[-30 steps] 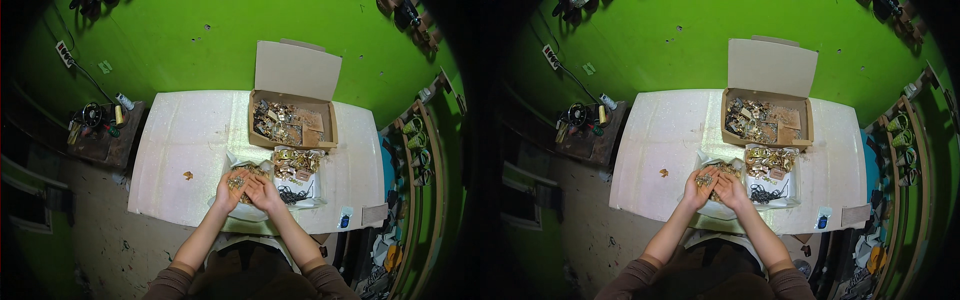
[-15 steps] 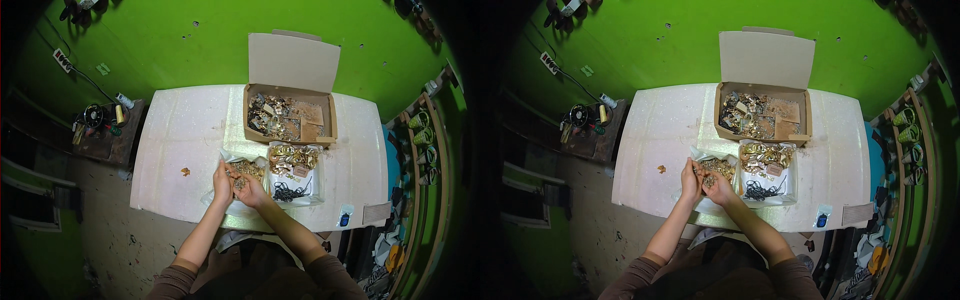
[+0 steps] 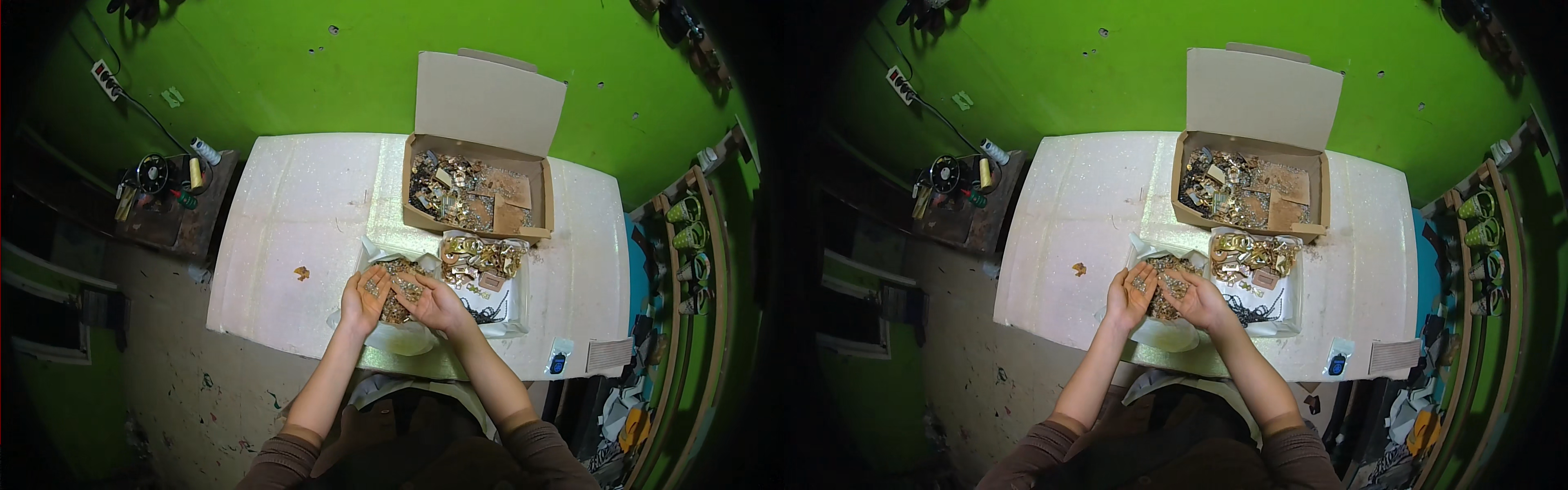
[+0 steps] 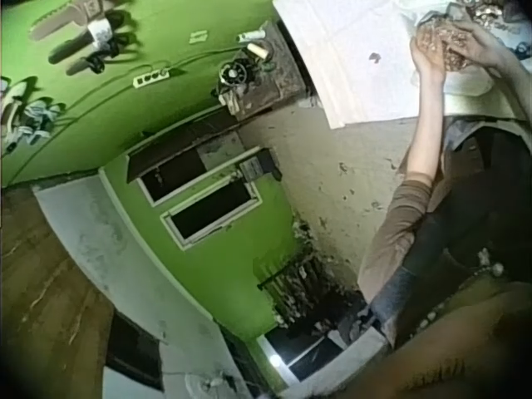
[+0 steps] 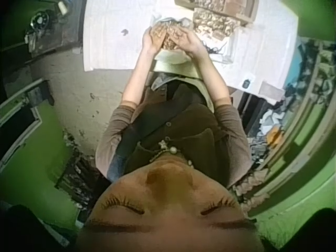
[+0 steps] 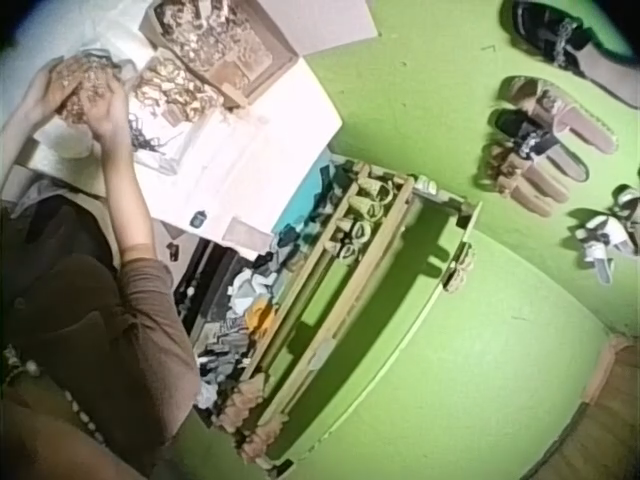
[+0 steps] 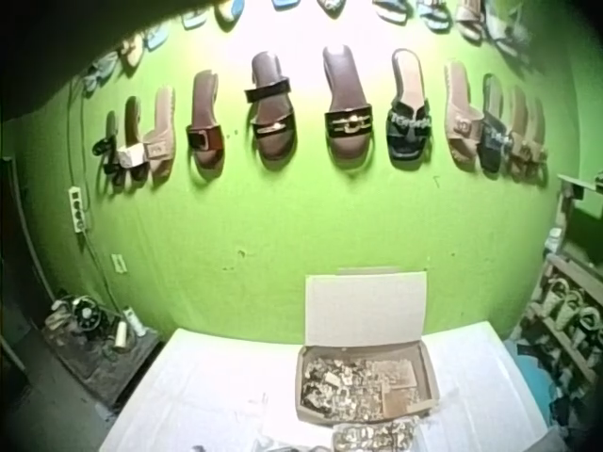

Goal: Sorting small metal shoe buckles and accessories into containers on a table.

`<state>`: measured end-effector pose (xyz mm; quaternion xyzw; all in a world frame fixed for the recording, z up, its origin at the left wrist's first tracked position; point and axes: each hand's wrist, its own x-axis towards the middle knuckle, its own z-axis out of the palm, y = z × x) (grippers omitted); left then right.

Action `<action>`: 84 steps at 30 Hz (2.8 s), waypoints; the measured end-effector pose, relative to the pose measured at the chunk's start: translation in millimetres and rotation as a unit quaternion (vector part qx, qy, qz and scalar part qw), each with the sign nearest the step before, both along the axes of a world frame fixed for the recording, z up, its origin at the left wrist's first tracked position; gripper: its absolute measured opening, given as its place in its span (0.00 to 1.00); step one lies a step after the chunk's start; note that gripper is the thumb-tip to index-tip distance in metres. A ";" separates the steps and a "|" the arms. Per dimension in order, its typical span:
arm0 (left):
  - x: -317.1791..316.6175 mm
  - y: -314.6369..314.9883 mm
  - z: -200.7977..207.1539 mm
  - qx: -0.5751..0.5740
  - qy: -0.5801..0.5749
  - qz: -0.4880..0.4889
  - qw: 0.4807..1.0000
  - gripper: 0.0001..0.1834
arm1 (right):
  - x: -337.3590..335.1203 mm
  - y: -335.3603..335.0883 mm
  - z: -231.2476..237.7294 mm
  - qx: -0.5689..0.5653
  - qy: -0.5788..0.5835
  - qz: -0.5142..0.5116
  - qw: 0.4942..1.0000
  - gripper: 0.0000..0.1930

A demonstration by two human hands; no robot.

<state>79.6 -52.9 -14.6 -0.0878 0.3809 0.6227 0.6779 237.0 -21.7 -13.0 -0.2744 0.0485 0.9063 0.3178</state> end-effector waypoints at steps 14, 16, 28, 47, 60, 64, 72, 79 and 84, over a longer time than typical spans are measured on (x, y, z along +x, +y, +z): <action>-2.4 -1.0 3.5 0.027 0.005 -0.028 0.999 0.25 | 3.9 8.7 2.1 0.023 -0.091 -0.008 0.996 0.15; -2.5 -1.0 3.4 0.037 0.043 -0.059 0.997 0.26 | 3.4 4.6 4.0 0.023 -0.068 -0.014 0.997 0.14; 0.7 -1.5 36.9 0.134 0.300 -0.278 0.903 0.28 | 11.2 -5.8 0.5 -0.004 -0.063 -0.033 0.997 0.14; -14.6 -3.1 12.8 0.107 0.249 -0.226 0.936 0.28 | -8.7 -9.0 13.8 0.062 -0.162 -0.039 0.984 0.17; -29.7 -5.3 17.9 0.105 0.238 -0.255 0.932 0.26 | -27.5 -17.7 19.5 0.387 -0.452 0.066 0.801 0.18; -34.5 -7.5 18.6 0.123 0.244 -0.268 0.924 0.26 | -39.1 -31.8 45.8 0.526 -0.564 0.015 0.637 0.18; -37.1 -13.0 26.3 0.170 0.250 -0.292 0.907 0.27 | -36.9 -46.8 54.1 0.525 -0.683 0.001 0.508 0.21; -31.9 -7.3 26.6 0.123 0.316 -0.292 0.895 0.25 | -48.8 -63.8 24.5 0.590 -0.752 -0.044 0.289 0.13; -36.2 -13.4 32.7 0.296 0.548 -0.249 0.742 0.22 | -56.5 -63.1 48.9 0.574 -0.756 -0.050 0.312 0.14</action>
